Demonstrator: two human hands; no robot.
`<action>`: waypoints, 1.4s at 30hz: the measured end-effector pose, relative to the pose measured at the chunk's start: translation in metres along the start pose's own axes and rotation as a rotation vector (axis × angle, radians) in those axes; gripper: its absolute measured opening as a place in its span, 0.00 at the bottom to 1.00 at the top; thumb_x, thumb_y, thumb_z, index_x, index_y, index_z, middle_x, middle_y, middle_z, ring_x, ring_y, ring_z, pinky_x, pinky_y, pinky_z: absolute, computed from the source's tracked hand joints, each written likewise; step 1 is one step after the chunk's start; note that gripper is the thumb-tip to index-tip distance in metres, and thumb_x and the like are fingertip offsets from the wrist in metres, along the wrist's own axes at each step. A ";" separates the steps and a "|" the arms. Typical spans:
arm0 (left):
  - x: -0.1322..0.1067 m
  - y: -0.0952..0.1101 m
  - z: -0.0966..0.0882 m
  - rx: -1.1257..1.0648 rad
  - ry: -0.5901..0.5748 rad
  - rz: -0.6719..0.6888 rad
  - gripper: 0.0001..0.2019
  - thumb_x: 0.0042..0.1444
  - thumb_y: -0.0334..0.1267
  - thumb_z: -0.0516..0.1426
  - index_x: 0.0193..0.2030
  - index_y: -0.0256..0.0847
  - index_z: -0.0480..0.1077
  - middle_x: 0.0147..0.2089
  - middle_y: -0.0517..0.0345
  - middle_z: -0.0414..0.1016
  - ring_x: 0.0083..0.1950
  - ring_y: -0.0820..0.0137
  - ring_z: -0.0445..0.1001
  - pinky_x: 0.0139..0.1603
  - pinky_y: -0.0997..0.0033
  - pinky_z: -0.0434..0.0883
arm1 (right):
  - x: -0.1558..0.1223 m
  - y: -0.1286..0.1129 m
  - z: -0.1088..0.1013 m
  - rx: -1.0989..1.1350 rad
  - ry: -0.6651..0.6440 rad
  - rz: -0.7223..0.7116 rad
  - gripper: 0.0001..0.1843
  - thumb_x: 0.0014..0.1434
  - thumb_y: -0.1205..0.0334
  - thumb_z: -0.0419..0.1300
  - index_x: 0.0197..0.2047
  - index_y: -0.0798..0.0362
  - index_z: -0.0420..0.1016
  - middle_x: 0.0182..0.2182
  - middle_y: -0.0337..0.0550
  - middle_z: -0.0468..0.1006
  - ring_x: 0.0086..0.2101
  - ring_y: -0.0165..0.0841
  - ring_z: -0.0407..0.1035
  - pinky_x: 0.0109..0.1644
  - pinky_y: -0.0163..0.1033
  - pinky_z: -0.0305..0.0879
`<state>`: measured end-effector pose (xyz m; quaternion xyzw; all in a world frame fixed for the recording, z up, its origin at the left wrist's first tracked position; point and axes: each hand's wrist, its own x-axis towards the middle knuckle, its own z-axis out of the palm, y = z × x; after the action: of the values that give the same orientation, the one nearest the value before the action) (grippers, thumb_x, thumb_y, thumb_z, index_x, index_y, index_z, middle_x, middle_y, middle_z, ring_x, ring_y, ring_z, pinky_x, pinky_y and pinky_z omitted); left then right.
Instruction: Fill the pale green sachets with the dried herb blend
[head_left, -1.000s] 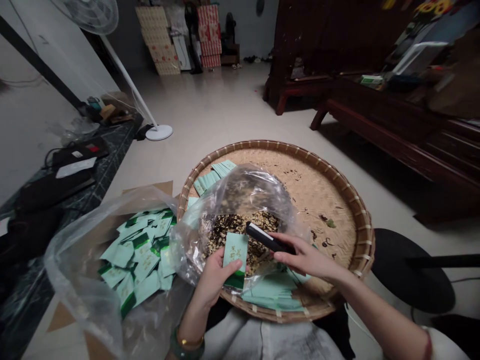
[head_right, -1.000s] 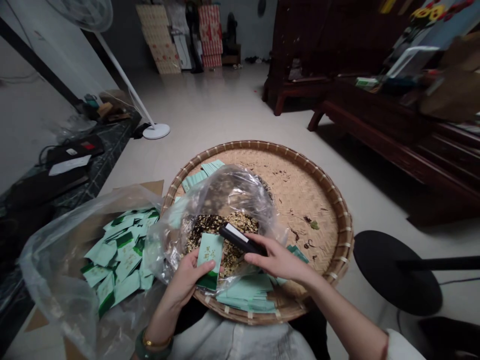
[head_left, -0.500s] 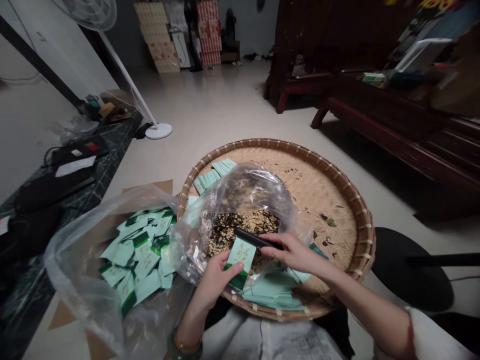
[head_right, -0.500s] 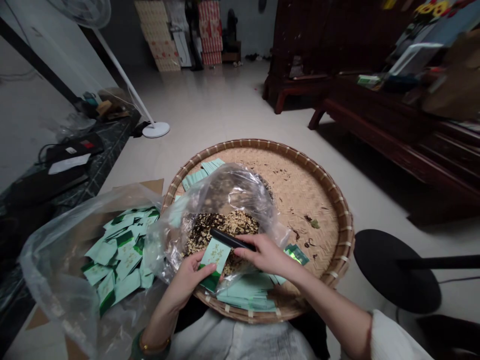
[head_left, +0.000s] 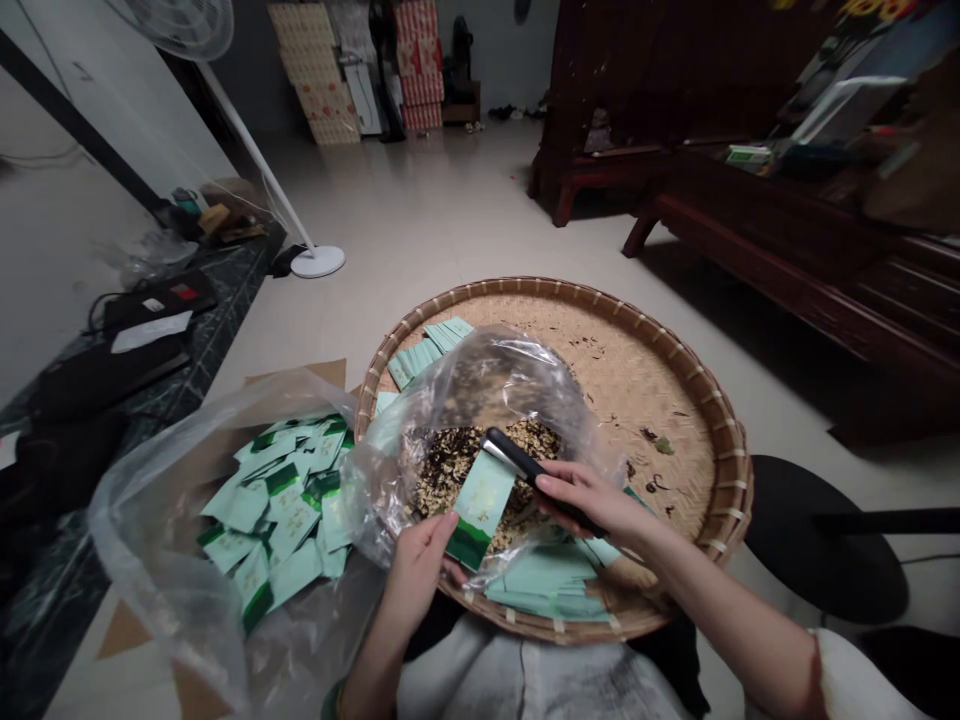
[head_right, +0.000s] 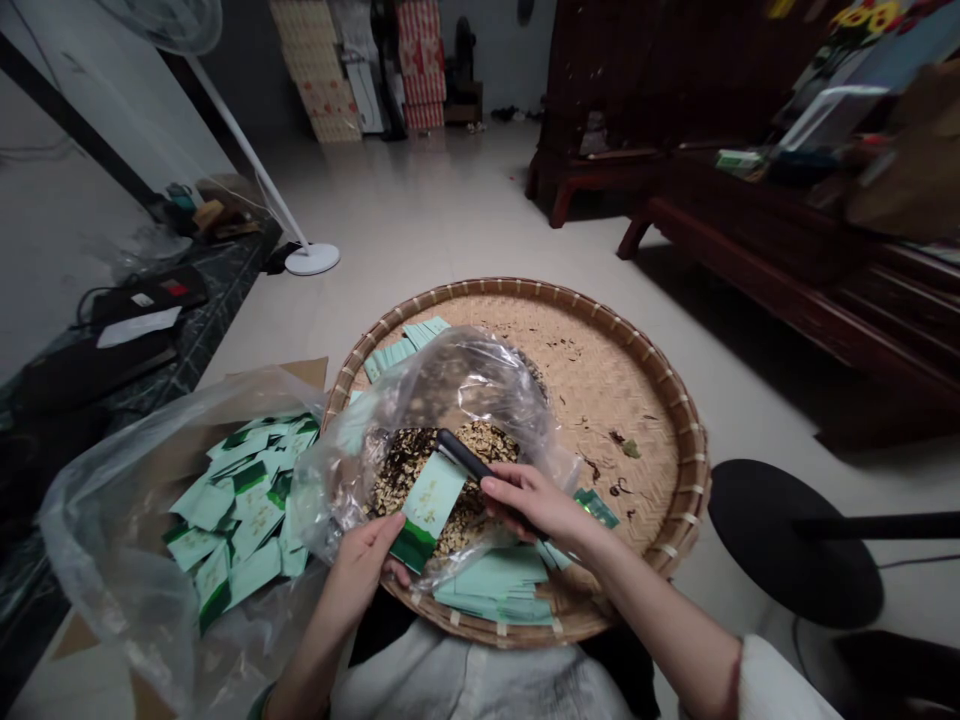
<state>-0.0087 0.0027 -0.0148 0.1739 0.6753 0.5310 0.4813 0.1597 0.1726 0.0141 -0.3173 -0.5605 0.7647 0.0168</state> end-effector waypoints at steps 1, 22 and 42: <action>0.000 0.000 0.000 -0.003 0.003 0.000 0.24 0.42 0.59 0.63 0.21 0.36 0.70 0.19 0.61 0.71 0.15 0.72 0.70 0.14 0.76 0.64 | 0.000 0.001 -0.002 -0.025 0.021 -0.009 0.25 0.52 0.39 0.60 0.35 0.55 0.70 0.22 0.32 0.67 0.15 0.20 0.52 0.14 0.28 0.46; -0.005 0.007 0.000 0.050 -0.051 -0.003 0.23 0.45 0.59 0.61 0.23 0.36 0.72 0.20 0.60 0.72 0.16 0.72 0.71 0.16 0.76 0.64 | 0.007 0.003 0.005 -0.396 0.094 -0.102 0.25 0.55 0.45 0.59 0.46 0.56 0.75 0.20 0.36 0.70 0.19 0.27 0.59 0.20 0.31 0.53; -0.003 0.005 -0.008 0.149 -0.096 -0.004 0.23 0.48 0.59 0.57 0.24 0.37 0.70 0.21 0.60 0.72 0.19 0.70 0.72 0.20 0.73 0.68 | 0.022 0.013 -0.007 -0.988 0.524 -0.473 0.21 0.64 0.55 0.50 0.56 0.56 0.67 0.48 0.57 0.75 0.48 0.46 0.68 0.52 0.52 0.64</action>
<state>-0.0154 -0.0024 -0.0090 0.2332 0.6893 0.4696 0.4999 0.1499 0.1815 -0.0089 -0.3322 -0.8817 0.2862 0.1744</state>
